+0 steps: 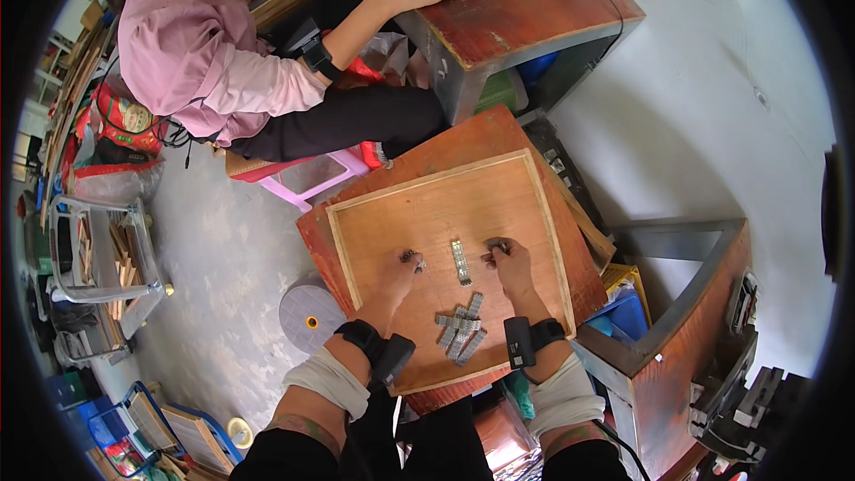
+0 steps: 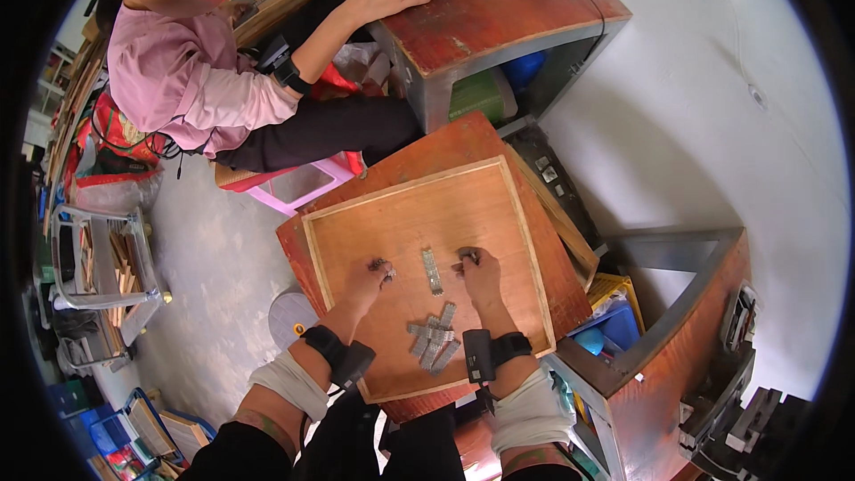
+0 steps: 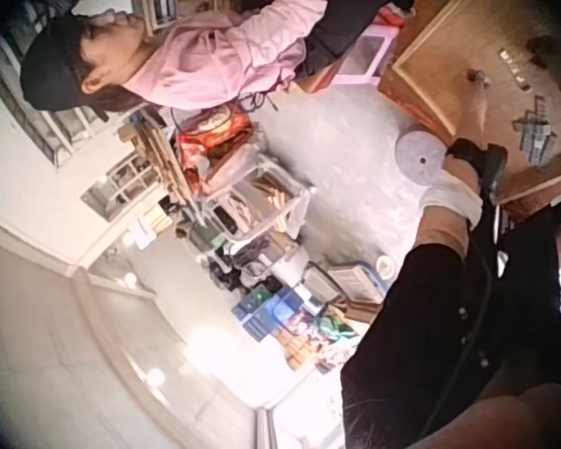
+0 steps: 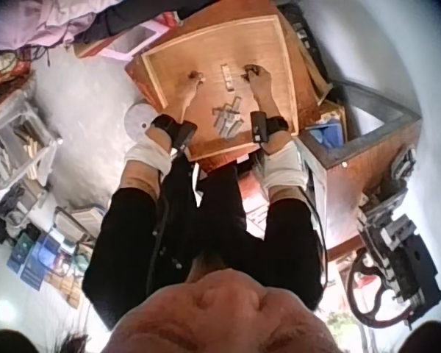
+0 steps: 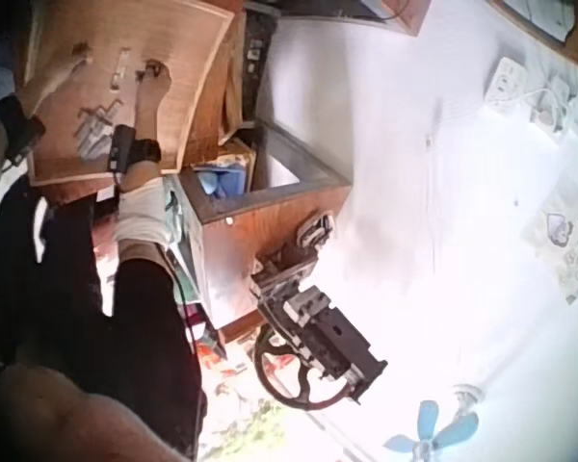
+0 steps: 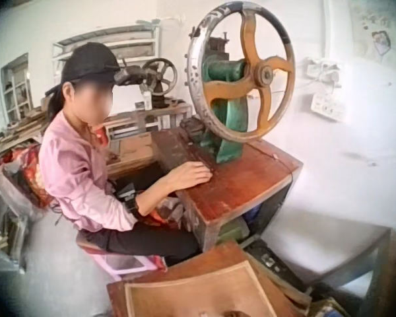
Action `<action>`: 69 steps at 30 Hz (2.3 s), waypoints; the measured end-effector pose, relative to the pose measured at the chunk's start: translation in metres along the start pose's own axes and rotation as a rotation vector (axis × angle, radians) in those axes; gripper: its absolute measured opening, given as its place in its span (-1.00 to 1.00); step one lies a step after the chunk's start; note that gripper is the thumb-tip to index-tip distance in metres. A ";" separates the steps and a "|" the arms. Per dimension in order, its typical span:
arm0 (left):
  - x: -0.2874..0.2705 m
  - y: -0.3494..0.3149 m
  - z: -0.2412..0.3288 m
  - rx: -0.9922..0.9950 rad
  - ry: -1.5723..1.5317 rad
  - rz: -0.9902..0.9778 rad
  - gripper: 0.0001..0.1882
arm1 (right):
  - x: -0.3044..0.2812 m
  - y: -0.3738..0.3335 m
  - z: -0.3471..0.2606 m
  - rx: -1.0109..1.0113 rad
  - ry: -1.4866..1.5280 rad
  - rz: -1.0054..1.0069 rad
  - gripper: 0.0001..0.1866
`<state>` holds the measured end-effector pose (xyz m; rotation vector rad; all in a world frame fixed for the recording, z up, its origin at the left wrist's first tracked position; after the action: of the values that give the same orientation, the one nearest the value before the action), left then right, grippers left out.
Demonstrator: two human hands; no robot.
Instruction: The recorder organizes small metal parts into groups on a wooden board and then uses a manual press.
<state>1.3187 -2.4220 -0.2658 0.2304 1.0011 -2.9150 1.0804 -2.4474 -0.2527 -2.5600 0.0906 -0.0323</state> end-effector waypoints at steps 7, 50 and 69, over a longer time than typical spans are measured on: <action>-0.024 0.003 0.009 -0.054 0.016 0.025 -0.87 | -0.011 0.017 -0.023 -0.059 -0.027 -0.075 -0.83; -0.045 -0.014 0.032 -0.232 -1.102 -0.100 -0.70 | -0.029 -0.028 0.028 0.155 0.438 -0.070 -0.76; -0.014 -0.100 0.024 0.668 0.875 0.130 -0.41 | -0.010 -0.033 0.012 0.117 0.912 -0.304 -0.55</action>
<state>1.3202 -2.3575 -0.1843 1.5981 -0.0587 -2.8847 1.0729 -2.4122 -0.2445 -2.2167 0.0388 -1.2650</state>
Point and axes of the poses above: each hand's wrist, its own y-axis towards the middle knuckle, its own x-axis out of the palm, z = x × y, the point moved 9 cm from there along y, towards the middle knuckle, and after that the axes turned 4 degrees about -z, right-handed, at the moved point
